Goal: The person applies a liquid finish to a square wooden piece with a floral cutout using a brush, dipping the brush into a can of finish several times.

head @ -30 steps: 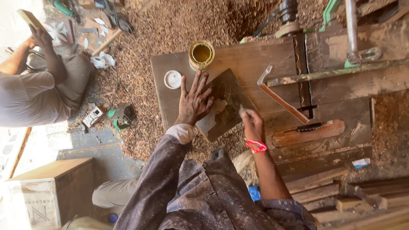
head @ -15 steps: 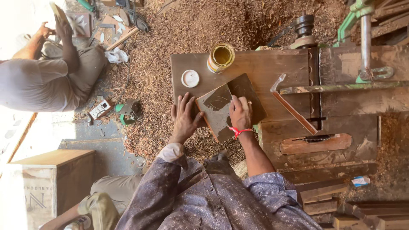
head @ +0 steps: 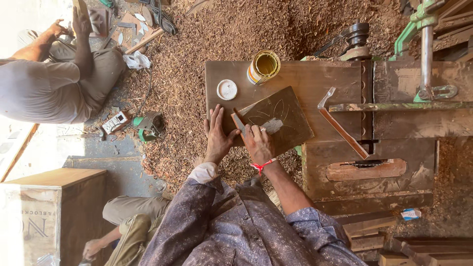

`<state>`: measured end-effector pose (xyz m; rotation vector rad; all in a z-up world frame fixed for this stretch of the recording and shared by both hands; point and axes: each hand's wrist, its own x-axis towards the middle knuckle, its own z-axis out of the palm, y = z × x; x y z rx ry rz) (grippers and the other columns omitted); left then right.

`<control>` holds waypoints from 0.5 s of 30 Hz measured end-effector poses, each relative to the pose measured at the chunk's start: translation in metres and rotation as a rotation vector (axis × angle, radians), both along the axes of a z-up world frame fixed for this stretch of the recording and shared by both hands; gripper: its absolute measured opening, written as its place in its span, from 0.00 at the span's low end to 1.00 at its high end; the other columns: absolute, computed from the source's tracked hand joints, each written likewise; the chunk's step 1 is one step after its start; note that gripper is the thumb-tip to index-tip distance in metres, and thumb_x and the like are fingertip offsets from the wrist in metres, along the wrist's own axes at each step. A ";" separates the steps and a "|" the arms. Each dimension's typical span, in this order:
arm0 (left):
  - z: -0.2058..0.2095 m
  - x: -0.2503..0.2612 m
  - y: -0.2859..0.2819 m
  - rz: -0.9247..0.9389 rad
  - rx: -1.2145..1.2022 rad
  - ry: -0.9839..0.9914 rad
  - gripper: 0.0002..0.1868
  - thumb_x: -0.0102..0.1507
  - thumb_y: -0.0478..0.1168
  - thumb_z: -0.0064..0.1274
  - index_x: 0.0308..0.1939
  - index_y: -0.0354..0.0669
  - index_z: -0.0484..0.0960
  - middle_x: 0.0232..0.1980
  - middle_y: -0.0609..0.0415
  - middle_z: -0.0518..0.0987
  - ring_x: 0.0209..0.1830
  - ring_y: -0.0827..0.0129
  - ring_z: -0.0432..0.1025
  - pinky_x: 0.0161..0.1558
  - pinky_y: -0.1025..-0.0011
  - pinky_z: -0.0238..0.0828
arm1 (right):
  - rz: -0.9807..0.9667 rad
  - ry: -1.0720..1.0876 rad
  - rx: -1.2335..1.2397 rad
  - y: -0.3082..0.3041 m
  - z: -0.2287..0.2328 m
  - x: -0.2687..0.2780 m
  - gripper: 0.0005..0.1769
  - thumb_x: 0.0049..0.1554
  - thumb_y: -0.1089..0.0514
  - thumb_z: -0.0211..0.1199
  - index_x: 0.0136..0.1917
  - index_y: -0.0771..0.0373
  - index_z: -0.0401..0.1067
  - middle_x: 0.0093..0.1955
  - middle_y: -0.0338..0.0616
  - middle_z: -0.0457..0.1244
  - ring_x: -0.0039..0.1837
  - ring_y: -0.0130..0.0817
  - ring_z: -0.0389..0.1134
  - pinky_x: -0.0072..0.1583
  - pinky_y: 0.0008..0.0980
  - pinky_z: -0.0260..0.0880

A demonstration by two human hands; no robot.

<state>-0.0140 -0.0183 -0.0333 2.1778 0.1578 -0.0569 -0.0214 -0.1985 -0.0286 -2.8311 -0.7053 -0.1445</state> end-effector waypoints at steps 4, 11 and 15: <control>0.003 0.000 0.002 0.018 -0.006 -0.023 0.56 0.54 0.49 0.71 0.78 0.38 0.54 0.83 0.48 0.52 0.85 0.52 0.40 0.80 0.50 0.28 | -0.224 0.102 0.258 -0.008 0.002 0.011 0.11 0.60 0.66 0.63 0.57 0.68 0.76 0.44 0.48 0.65 0.47 0.37 0.67 0.45 0.36 0.74; 0.007 0.001 0.001 0.032 -0.004 0.000 0.58 0.53 0.49 0.73 0.78 0.39 0.54 0.83 0.49 0.52 0.85 0.52 0.40 0.80 0.50 0.29 | -0.175 -0.072 -0.071 -0.023 -0.009 0.027 0.15 0.59 0.65 0.65 0.58 0.71 0.75 0.45 0.48 0.66 0.48 0.40 0.66 0.45 0.34 0.74; 0.005 0.000 0.000 0.043 -0.010 -0.016 0.57 0.52 0.46 0.72 0.78 0.38 0.53 0.83 0.47 0.52 0.85 0.51 0.40 0.80 0.51 0.30 | -0.029 -0.067 -0.216 0.004 -0.013 0.010 0.21 0.54 0.67 0.62 0.60 0.75 0.73 0.49 0.51 0.65 0.49 0.41 0.67 0.44 0.30 0.75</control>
